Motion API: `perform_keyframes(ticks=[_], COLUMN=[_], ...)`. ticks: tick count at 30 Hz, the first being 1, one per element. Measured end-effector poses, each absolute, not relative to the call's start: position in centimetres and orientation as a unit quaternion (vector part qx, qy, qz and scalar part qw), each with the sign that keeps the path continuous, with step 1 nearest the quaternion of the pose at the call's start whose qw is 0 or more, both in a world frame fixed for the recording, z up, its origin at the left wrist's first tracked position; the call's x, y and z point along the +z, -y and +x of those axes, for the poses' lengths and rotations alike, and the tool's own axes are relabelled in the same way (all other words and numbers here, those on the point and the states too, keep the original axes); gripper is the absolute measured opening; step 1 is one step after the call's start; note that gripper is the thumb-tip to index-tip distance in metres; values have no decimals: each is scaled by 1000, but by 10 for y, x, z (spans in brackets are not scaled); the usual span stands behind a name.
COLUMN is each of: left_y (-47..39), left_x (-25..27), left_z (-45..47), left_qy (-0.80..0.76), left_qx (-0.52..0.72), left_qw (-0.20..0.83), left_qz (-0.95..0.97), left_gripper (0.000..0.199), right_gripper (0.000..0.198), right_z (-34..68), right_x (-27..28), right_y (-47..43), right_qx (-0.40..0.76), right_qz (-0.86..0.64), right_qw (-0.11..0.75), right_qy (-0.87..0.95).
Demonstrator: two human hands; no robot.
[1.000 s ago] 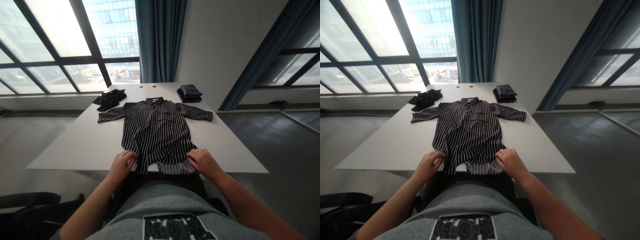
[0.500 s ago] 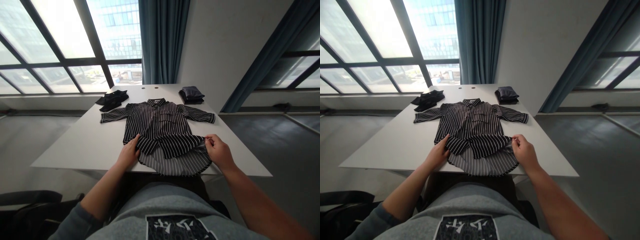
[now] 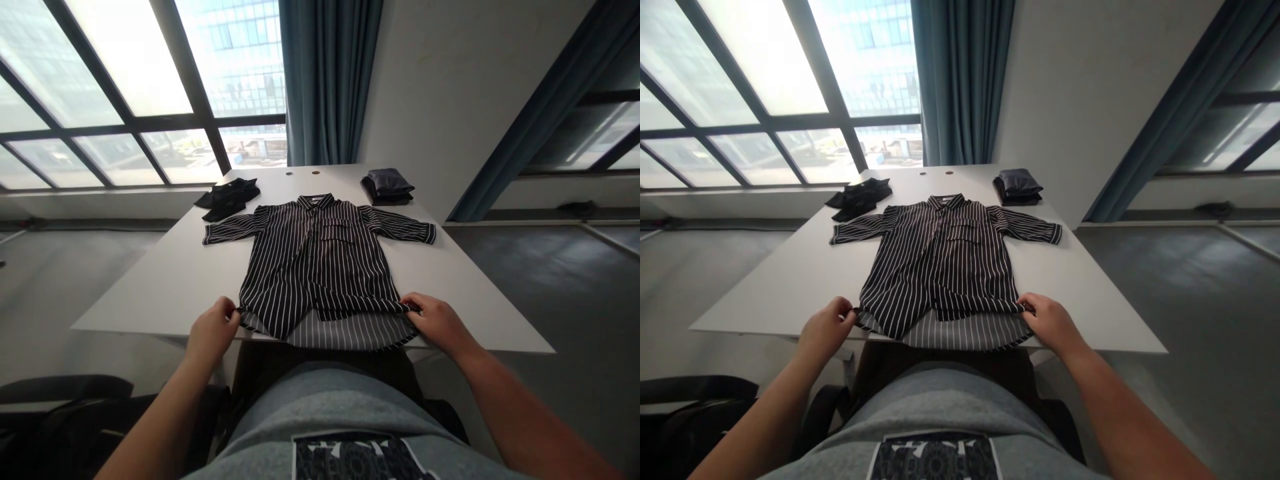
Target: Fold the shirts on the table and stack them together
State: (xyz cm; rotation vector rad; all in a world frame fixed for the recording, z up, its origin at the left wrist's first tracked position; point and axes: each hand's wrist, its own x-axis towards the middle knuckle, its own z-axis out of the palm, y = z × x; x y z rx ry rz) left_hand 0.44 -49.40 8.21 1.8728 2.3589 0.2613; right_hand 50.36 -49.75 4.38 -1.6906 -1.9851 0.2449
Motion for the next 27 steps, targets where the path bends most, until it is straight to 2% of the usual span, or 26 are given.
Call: perform_keyframes(ticks=[4,7,12,14,17,21,24,27], left_y=[524,540,538,531,522,518,516,511], left_x=[72,65,51,43,35,37,46,57], left_z=[-36,-46,-28,-22,-13,17,41,51], left_qy=[-795,-782,-639,-572,-537,-467,-432,-437], left_qx=[15,-9,137,145,126,114,89,83], left_qw=[84,96,30,23,15,10,13,27], left_qz=[601,616,756,807,834,877,897,895], left_gripper=[13,21,30,35,33,47,44,30], right_gripper=[27,27,24,23,39,67,67,53], right_z=[505,503,502,504,503,482,456,437], right_x=[51,58,61,61,59,53,54,63], right_y=[505,507,511,513,516,514,507,497], right_qx=[73,88,130,125,53,-73,-112,-107], right_qz=[-631,-621,-571,-543,-533,-510,-463,-418], right_qw=[317,323,265,245,237,195,161,151], right_qy=[704,709,766,793,811,835,865,890])
